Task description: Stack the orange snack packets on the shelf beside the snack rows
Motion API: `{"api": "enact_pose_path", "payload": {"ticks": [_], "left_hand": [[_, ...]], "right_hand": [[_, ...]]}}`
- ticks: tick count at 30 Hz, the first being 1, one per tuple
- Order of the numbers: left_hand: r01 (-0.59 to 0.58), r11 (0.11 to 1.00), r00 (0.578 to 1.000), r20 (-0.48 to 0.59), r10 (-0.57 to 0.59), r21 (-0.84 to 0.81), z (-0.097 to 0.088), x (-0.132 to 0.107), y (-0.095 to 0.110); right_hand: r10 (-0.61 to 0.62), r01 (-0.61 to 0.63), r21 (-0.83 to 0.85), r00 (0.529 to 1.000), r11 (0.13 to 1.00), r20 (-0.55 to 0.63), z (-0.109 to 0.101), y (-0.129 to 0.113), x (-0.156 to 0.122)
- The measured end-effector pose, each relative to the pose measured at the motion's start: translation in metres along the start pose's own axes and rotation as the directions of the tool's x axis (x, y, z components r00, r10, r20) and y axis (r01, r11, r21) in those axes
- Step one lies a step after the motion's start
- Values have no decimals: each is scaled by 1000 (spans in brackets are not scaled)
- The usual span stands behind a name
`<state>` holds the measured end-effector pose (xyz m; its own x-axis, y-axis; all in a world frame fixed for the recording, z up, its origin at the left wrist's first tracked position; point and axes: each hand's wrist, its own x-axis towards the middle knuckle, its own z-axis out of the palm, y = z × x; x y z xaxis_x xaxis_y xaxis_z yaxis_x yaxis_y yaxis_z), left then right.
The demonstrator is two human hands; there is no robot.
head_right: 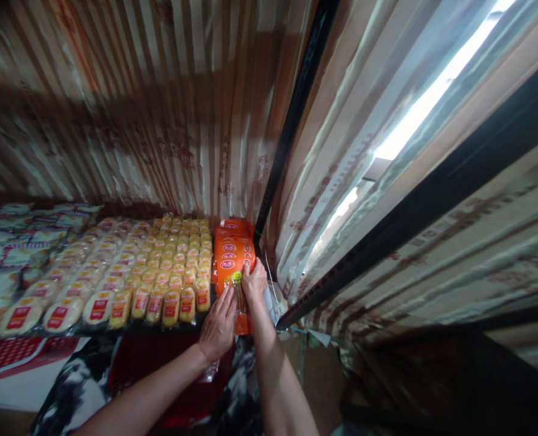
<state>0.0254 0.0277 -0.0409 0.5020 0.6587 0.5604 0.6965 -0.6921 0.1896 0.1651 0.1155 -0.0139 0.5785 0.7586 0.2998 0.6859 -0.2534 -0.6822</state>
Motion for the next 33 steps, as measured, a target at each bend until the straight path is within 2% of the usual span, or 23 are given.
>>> {"api": "enact_pose_path", "payload": {"ticks": [9,14,18,22,30,33], "left_hand": [[33,997,993,116,-24,-76,-15,1,-4],[-44,995,980,187,61,-95,-19,-9,-5],[-41,997,977,207,53,-65,-17,-10,-6],[-12,996,980,198,30,-88,-16,-6,-5],[22,989,994,107,-7,-147,-17,-1,-4],[-7,993,998,56,14,-116,-17,0,-2]], "right_hand": [[79,-77,-36,996,996,45,6,-1,1],[92,-90,-36,994,995,52,7,-2,1],[107,-105,-33,992,994,60,6,-3,2],[120,-119,-22,990,993,74,4,-5,4],[146,-150,48,987,988,73,0,-9,3],[138,-146,74,986,987,97,-3,-9,6]]}}
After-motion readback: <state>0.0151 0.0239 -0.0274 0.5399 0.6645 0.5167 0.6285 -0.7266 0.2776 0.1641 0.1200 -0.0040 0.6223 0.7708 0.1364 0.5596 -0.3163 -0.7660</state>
